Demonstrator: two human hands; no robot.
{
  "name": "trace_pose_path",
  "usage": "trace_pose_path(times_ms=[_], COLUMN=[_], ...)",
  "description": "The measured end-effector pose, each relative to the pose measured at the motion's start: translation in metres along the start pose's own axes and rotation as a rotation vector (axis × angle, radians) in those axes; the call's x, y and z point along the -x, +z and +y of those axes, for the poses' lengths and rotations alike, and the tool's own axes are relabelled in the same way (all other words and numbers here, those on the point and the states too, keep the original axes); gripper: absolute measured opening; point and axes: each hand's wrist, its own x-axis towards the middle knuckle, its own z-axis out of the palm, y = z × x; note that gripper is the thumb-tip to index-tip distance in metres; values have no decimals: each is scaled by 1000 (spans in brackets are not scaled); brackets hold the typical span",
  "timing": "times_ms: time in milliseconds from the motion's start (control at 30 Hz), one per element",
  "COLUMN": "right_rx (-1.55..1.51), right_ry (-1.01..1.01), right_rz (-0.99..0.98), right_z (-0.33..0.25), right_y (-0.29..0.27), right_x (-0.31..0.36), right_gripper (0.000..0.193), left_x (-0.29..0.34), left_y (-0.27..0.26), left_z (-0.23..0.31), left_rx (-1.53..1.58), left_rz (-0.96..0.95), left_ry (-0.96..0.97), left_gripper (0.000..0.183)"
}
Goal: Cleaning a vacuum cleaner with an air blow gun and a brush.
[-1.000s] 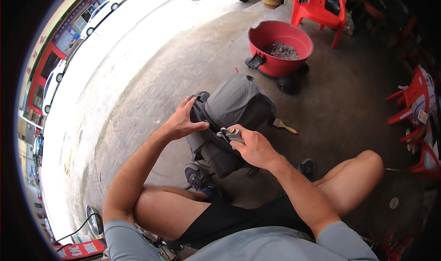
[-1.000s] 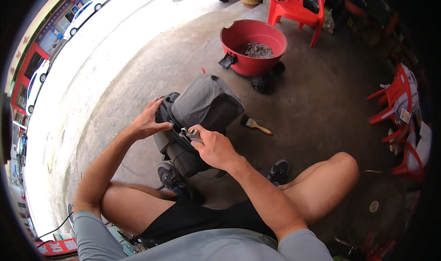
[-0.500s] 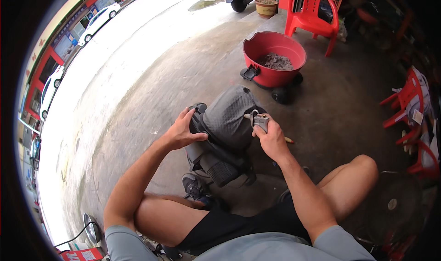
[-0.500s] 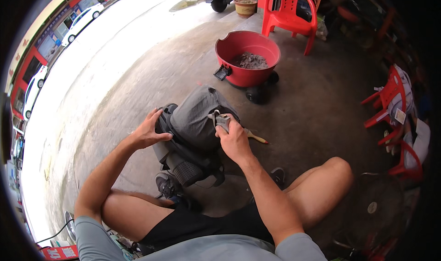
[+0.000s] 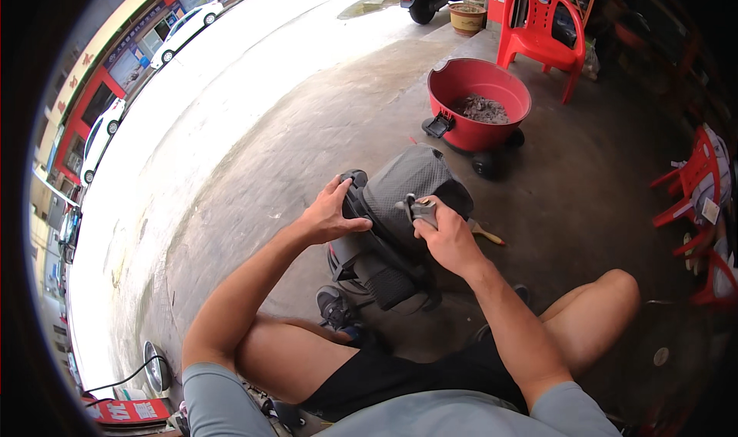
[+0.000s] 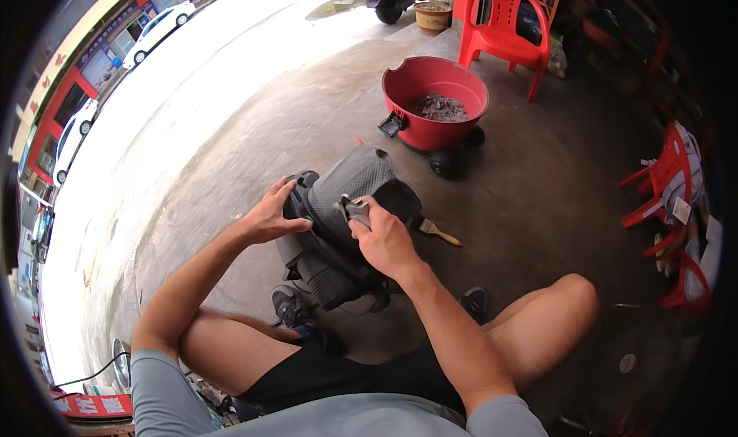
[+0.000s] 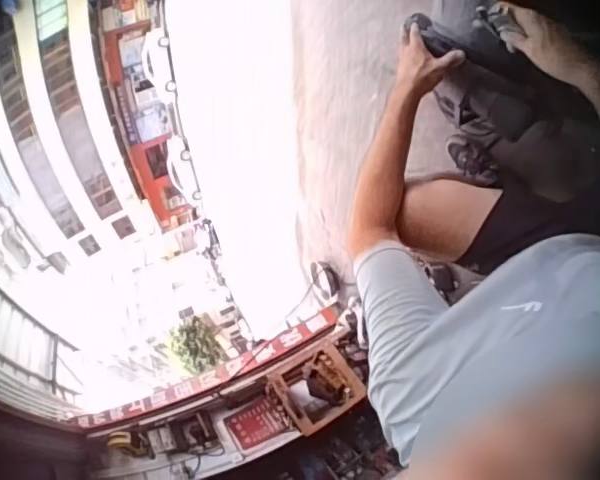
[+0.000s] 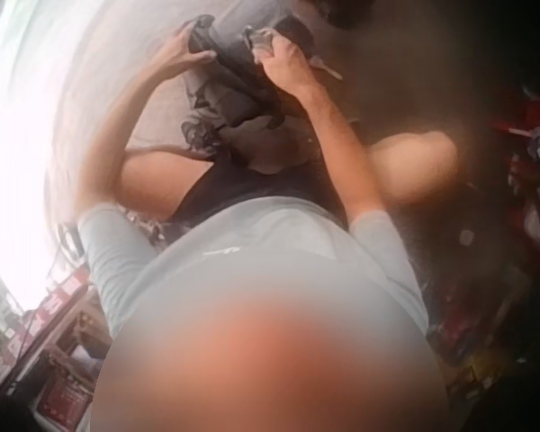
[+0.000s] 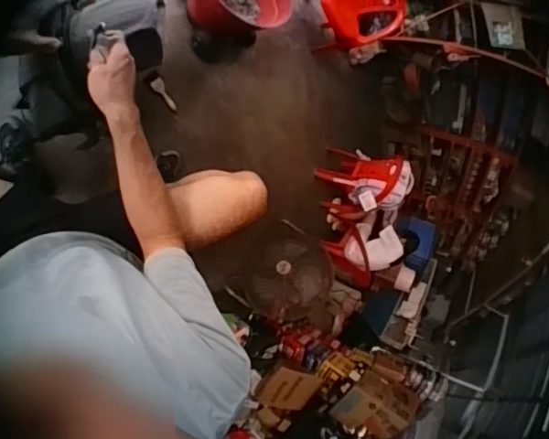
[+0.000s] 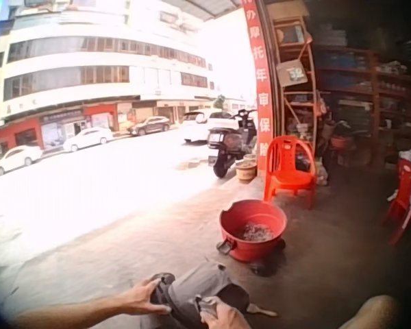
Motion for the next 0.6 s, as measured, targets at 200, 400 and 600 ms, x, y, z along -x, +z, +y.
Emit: trace_pose_path(times_ms=[200, 400, 600], right_rx=[40, 32, 4], right_ry=[-22, -159, 39], right_rz=[170, -421, -44], right_z=[-5, -20, 13], right_y=[10, 20, -2], right_x=[-17, 3, 10], right_gripper=[25, 30, 24], left_x=[-2, -2, -3], left_y=[3, 7, 6], left_z=[6, -2, 3], left_rx=[-27, -55, -103], left_rz=[10, 56, 16], left_ry=[19, 28, 21], left_gripper=[117, 113, 113])
